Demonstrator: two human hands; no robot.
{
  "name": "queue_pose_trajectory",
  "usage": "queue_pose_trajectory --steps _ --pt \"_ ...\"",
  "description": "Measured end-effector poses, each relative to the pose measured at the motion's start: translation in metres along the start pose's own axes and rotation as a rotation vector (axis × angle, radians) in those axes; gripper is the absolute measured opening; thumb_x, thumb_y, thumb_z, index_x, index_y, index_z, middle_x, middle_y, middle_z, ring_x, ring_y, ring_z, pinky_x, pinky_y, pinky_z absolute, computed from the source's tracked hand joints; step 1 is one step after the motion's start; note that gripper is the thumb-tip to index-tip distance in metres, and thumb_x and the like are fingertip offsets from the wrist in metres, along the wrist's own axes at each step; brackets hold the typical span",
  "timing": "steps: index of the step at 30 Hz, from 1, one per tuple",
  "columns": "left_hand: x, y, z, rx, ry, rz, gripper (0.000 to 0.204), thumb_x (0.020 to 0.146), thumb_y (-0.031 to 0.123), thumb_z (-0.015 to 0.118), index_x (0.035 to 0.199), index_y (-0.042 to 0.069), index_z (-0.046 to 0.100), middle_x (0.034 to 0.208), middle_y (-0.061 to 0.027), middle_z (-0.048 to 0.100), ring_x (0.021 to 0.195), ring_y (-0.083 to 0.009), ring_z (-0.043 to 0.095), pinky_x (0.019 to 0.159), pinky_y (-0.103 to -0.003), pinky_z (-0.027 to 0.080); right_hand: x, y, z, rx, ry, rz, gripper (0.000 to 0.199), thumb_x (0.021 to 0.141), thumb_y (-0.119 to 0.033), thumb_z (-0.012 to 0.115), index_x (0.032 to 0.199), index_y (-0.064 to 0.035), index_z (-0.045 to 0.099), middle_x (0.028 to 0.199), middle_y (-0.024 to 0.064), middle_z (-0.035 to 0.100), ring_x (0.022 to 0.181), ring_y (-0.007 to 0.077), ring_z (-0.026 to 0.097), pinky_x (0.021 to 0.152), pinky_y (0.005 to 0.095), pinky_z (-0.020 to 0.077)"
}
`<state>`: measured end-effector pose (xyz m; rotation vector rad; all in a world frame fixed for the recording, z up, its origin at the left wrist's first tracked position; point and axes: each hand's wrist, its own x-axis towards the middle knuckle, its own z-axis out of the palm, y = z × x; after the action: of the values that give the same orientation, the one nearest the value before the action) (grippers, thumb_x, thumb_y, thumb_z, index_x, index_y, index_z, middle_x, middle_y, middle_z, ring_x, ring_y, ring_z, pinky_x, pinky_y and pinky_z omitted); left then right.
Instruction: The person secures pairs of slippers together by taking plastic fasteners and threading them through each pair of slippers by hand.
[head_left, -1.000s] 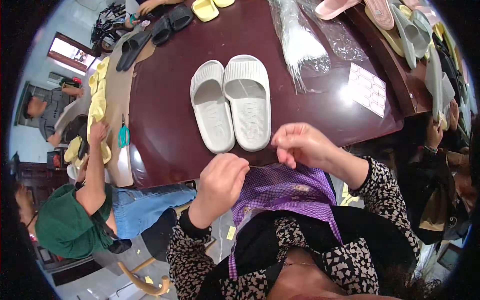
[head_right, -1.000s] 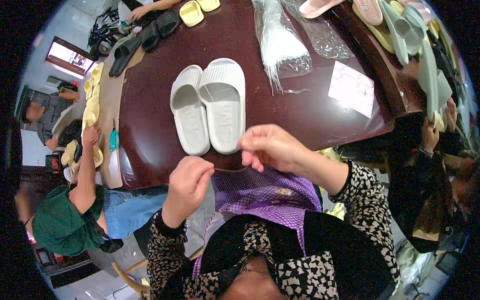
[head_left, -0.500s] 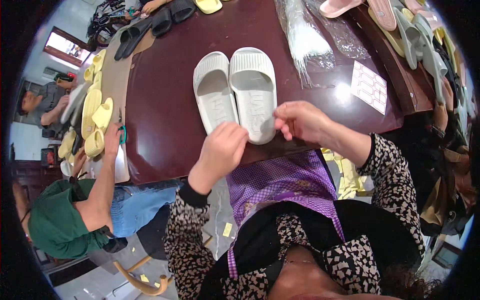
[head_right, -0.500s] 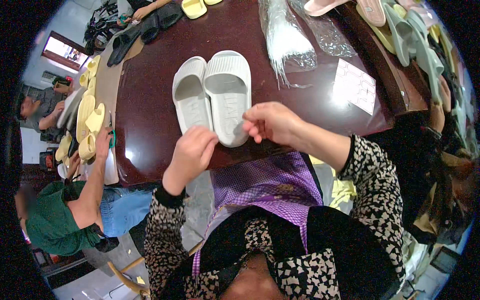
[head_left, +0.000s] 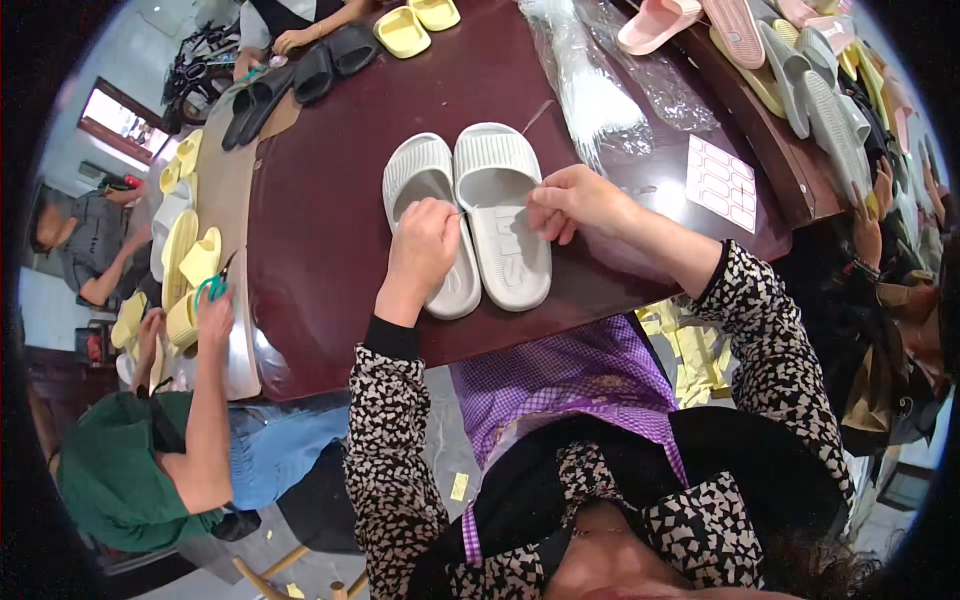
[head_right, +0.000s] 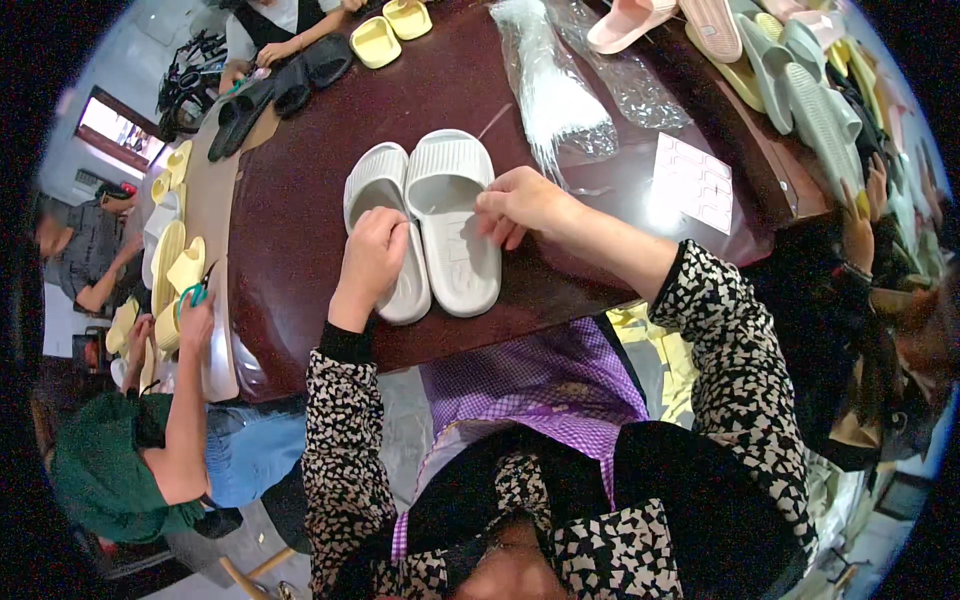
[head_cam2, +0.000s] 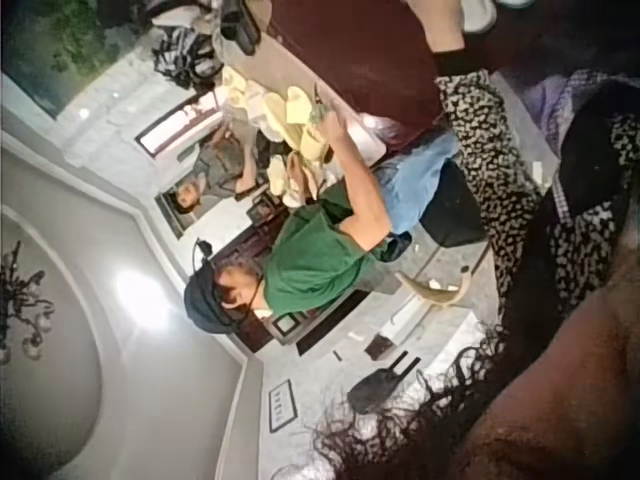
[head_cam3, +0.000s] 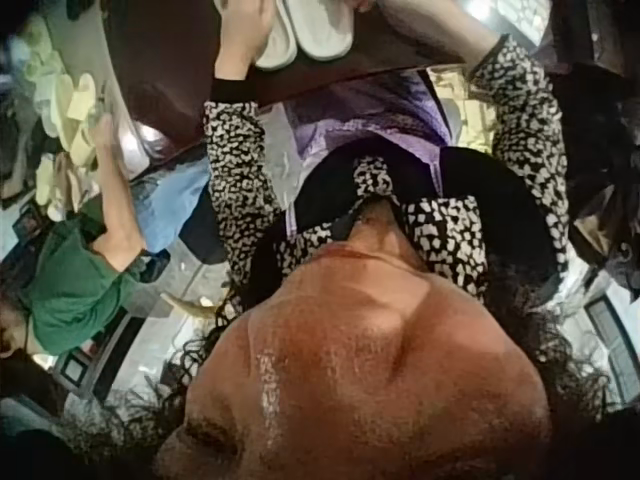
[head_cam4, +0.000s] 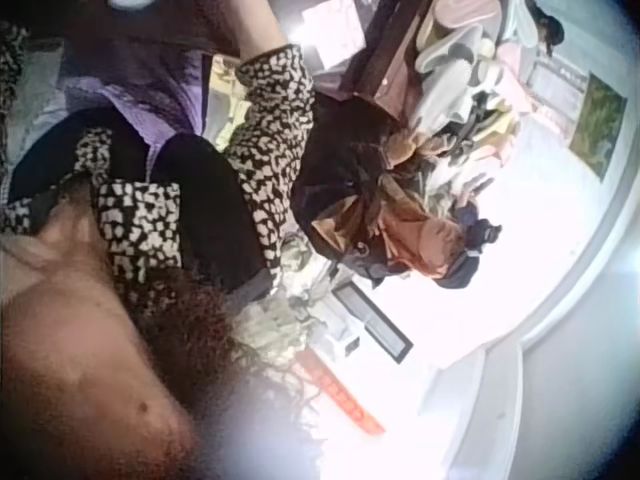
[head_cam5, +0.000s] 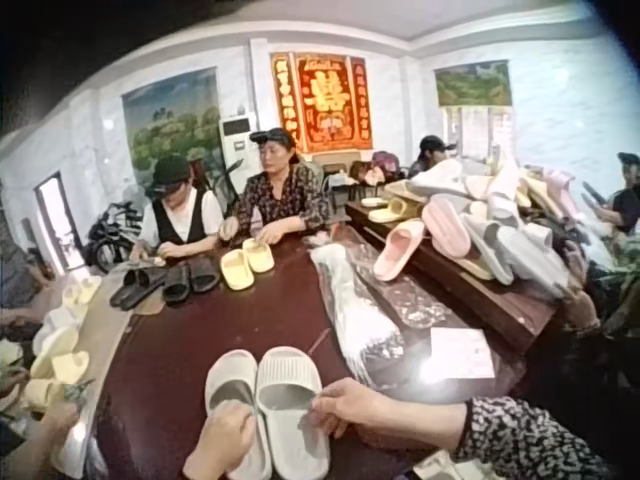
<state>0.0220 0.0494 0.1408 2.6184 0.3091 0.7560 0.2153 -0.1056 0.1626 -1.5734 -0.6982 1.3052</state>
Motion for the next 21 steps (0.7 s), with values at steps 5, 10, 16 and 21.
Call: queue_pose_trajectory --steps 5,10,16,21 --pt "0.001 -0.005 0.010 0.017 0.054 0.039 0.005 0.080 0.005 0.054 0.078 0.001 0.054 0.076 -0.0138 0.054 0.075 -0.0321 0.052 0.068 -0.042 0.043 0.010 -0.012 -0.029 -0.208 0.123 -0.039 0.024 0.089 -0.019 0.052 0.097 0.0030 0.058 0.082 0.0102 0.063 0.056 0.0128 0.058 0.047 0.0252 0.0481" --pt "0.003 -0.004 0.010 0.011 0.093 0.013 0.004 0.080 0.004 0.053 0.079 0.000 0.054 0.078 -0.0145 0.054 0.076 -0.0324 0.053 0.069 -0.042 0.043 0.043 -0.017 -0.042 -0.353 0.281 -0.104 0.029 0.088 -0.021 0.052 0.102 0.0037 0.059 0.080 0.0080 0.061 0.052 0.0108 0.054 0.045 0.0240 0.0469" --pt "-0.002 -0.007 0.002 -0.064 0.136 0.018 0.005 0.081 0.003 0.052 0.084 -0.001 0.054 0.082 -0.0160 0.055 0.079 -0.0338 0.054 0.070 -0.041 0.043 0.071 -0.035 -0.024 -0.539 0.362 -0.205 0.031 0.085 -0.020 0.054 0.105 0.0025 0.060 0.083 0.0092 0.063 0.061 0.0144 0.058 0.053 0.0276 0.0490" --pt "0.000 -0.009 -0.002 -0.053 0.155 0.010 0.007 0.081 0.003 0.052 0.086 -0.002 0.054 0.083 -0.0156 0.055 0.080 -0.0334 0.054 0.072 -0.041 0.043 0.109 -0.034 -0.033 -0.722 0.441 -0.439 0.029 0.080 -0.016 0.060 0.103 0.0014 0.063 0.085 0.0097 0.066 0.071 0.0168 0.062 0.063 0.0283 0.0505"
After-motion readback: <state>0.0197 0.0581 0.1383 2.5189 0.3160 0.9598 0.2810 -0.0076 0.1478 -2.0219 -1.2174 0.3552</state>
